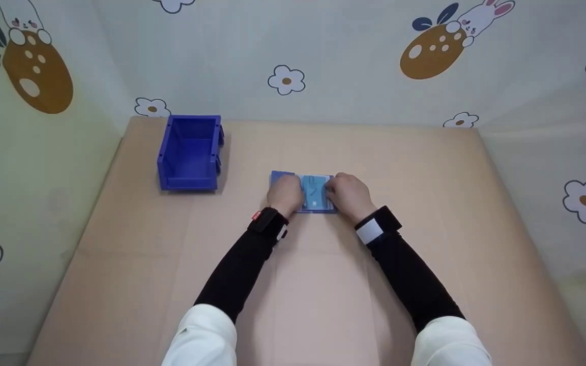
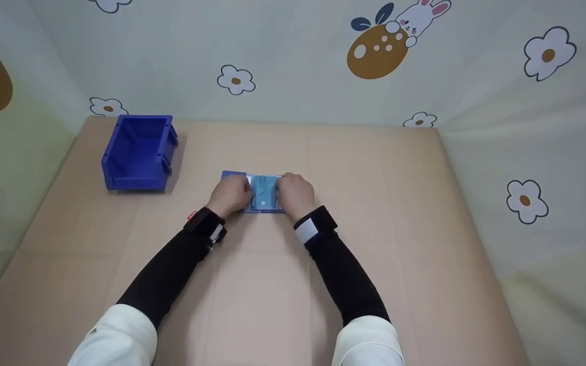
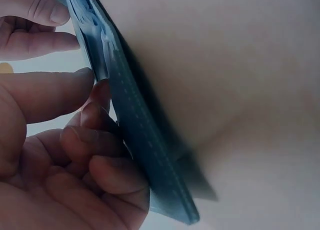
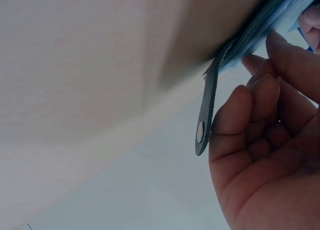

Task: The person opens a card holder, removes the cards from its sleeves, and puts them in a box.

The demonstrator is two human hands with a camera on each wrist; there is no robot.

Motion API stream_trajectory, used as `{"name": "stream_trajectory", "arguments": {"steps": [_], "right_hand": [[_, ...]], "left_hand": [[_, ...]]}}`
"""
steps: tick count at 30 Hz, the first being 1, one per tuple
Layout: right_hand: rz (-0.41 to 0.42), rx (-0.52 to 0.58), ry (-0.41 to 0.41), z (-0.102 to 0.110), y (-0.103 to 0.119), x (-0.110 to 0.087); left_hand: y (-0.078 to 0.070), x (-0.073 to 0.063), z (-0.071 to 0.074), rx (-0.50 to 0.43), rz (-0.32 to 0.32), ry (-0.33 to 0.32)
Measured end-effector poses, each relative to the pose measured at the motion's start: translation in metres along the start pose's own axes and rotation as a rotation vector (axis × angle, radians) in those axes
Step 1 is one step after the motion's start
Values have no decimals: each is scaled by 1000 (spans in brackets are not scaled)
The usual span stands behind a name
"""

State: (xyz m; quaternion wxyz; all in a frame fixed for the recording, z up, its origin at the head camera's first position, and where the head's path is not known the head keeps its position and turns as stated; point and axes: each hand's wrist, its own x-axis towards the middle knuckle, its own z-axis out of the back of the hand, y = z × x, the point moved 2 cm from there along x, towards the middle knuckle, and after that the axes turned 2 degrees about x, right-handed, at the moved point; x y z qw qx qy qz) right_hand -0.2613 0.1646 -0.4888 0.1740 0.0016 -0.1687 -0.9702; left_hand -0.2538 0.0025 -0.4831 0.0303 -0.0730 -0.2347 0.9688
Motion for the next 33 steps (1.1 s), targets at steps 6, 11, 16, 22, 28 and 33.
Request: {"name": "stream_trajectory", "arguments": {"steps": [6, 11, 16, 22, 28, 33], "right_hand": [[1, 3, -4, 0, 0, 0], [-5, 2, -2, 0, 0, -1], [-6, 9, -7, -1, -1, -1], [-2, 23, -14, -1, -1, -1], [-13, 28, -8, -1, -2, -1], [-20, 23, -12, -2, -3, -1]], "left_hand": [[2, 1, 0, -61, 34, 42], [1, 1, 0, -61, 62, 67], [1, 2, -1, -50, 94, 98], [2, 4, -2, -15, 79, 111], [2, 4, -1, -14, 61, 127], [2, 4, 0, -22, 61, 141]]}}
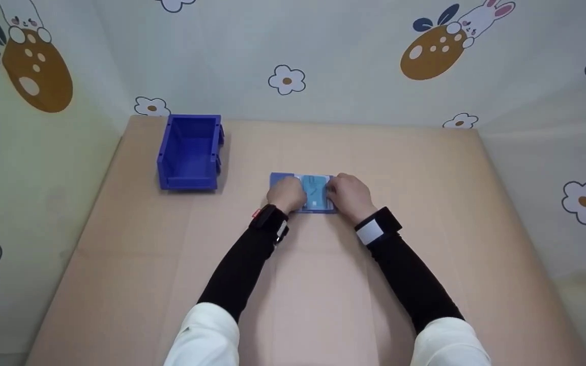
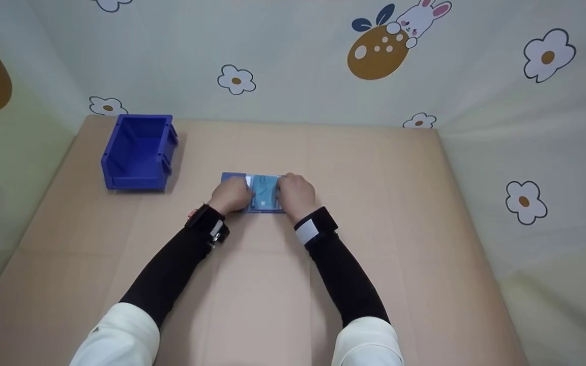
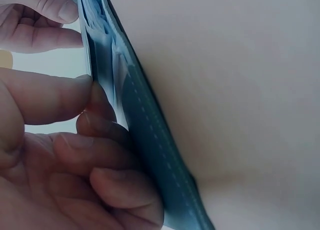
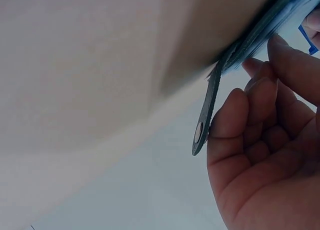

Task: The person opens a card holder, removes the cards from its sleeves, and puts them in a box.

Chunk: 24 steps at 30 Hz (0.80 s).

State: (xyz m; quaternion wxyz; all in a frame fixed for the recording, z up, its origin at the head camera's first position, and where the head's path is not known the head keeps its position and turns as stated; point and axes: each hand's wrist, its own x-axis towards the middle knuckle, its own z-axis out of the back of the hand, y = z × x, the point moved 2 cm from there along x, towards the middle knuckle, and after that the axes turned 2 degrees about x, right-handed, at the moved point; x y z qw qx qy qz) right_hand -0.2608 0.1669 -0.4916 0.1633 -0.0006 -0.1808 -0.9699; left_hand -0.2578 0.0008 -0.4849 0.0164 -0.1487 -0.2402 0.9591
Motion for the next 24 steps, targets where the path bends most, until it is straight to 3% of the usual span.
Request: {"name": "stream_trajectory", "arguments": {"steps": [8, 16, 24], "right_hand": [[3, -12, 4, 1, 2, -1], [-5, -21, 13, 2, 3, 0], [-1, -24, 19, 2, 3, 1]], "left_hand": [[3, 0, 1, -19, -1, 16], [10, -2, 8, -88, -45, 11], [17, -2, 9, -168, -17, 4]]}}
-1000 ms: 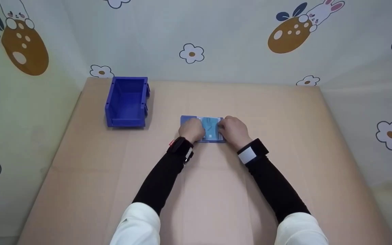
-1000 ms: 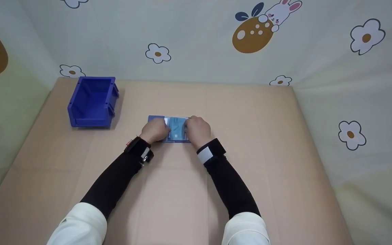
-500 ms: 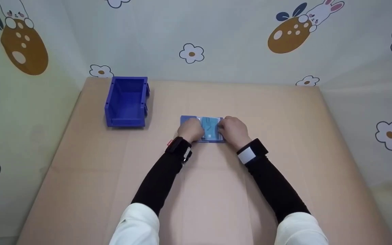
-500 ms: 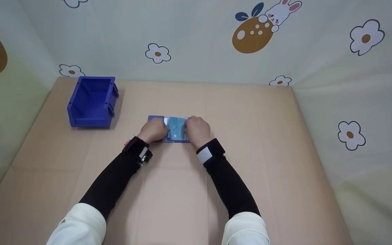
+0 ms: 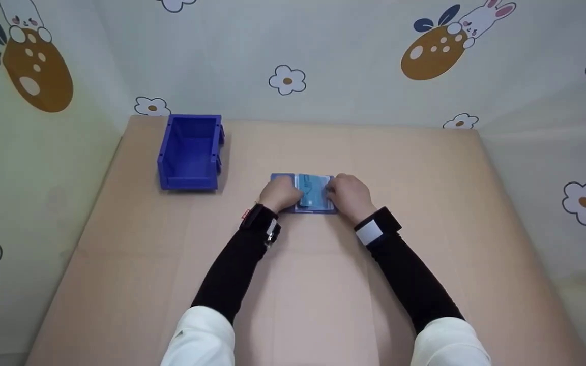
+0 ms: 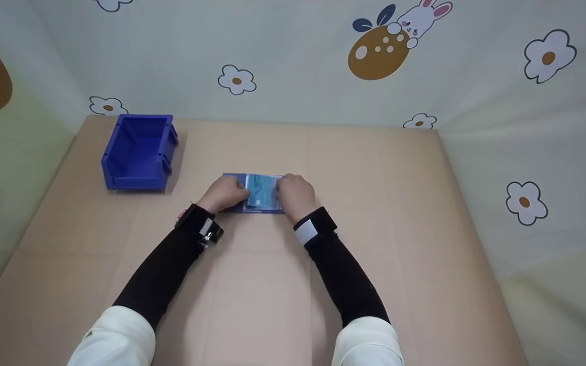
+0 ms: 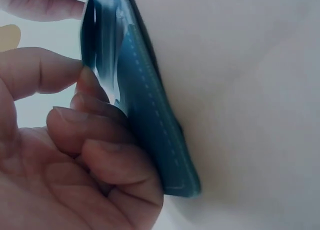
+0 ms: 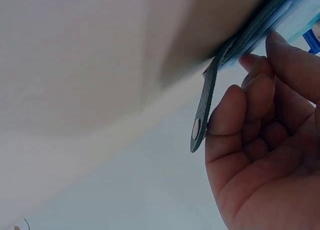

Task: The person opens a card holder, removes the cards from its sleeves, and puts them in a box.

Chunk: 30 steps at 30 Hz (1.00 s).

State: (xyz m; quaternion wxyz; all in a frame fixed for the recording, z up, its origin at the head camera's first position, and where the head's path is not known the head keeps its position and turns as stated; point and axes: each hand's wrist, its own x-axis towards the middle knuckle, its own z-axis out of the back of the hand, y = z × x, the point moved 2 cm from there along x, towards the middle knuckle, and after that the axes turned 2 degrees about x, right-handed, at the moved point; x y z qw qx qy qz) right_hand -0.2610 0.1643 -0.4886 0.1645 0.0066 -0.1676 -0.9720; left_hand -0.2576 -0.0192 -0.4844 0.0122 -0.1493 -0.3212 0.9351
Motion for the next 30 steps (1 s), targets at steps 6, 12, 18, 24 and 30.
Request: {"name": "stream_trajectory", "arguments": {"steps": [6, 12, 18, 24, 30], "right_hand": [[0, -5, 0, 0, 0, -1], [-3, 0, 6, 0, 1, -1], [9, -9, 2, -1, 1, -1], [11, -17, 4, 0, 1, 0], [8, -14, 8, 0, 1, 0]], "left_hand": [[1, 0, -2, -30, 13, -15], [1, 0, -2, -35, 16, -11], [6, 2, 0, -73, 7, 2], [11, 4, 5, -120, -23, -4], [14, 2, 11, -134, -20, -20]]}}
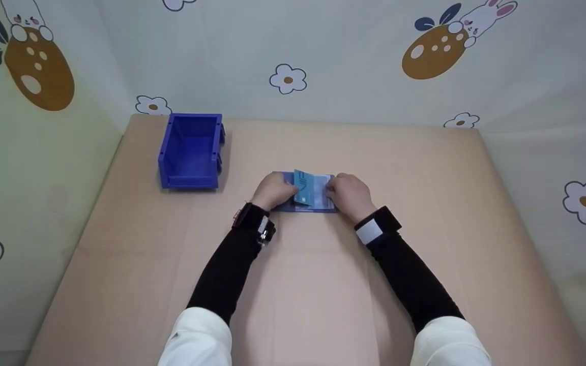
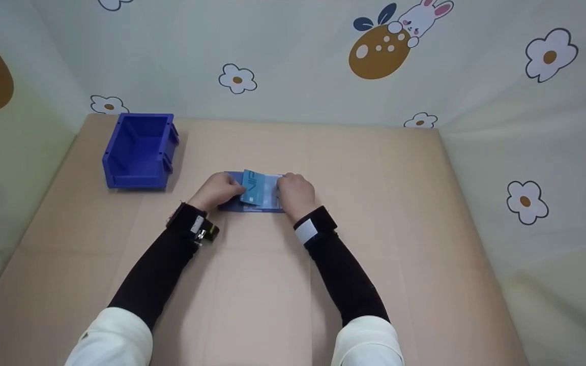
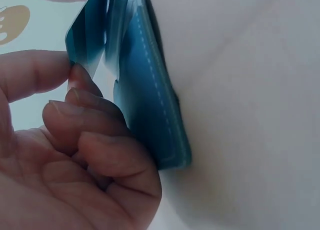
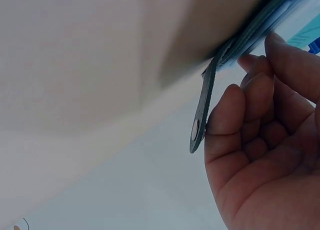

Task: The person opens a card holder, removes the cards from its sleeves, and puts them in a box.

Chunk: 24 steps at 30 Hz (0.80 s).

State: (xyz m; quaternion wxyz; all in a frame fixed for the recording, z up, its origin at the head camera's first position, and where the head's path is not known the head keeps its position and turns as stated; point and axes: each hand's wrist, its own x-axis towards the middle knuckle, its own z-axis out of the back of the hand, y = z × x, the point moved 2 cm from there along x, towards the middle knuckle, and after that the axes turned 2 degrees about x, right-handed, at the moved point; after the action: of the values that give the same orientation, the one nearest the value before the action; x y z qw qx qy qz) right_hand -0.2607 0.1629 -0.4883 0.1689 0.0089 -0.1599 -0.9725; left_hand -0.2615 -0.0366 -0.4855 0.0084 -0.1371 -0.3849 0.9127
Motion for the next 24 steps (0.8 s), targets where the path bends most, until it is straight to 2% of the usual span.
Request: {"name": "stream_trajectory", "arguments": {"steps": [4, 10, 18, 24], "right_hand": [[-2, 0, -4, 0, 0, 0], [-7, 0, -5, 0, 0, 0], [2, 16, -24, -1, -1, 0], [8, 3, -26, -1, 0, -2]], "left_hand": [[1, -2, 5, -2, 4, -22], [0, -11, 17, -44, -55, -71], [-5, -21, 35, -88, -84, -45], [-5, -27, 49, -110, -61, -18]]}}
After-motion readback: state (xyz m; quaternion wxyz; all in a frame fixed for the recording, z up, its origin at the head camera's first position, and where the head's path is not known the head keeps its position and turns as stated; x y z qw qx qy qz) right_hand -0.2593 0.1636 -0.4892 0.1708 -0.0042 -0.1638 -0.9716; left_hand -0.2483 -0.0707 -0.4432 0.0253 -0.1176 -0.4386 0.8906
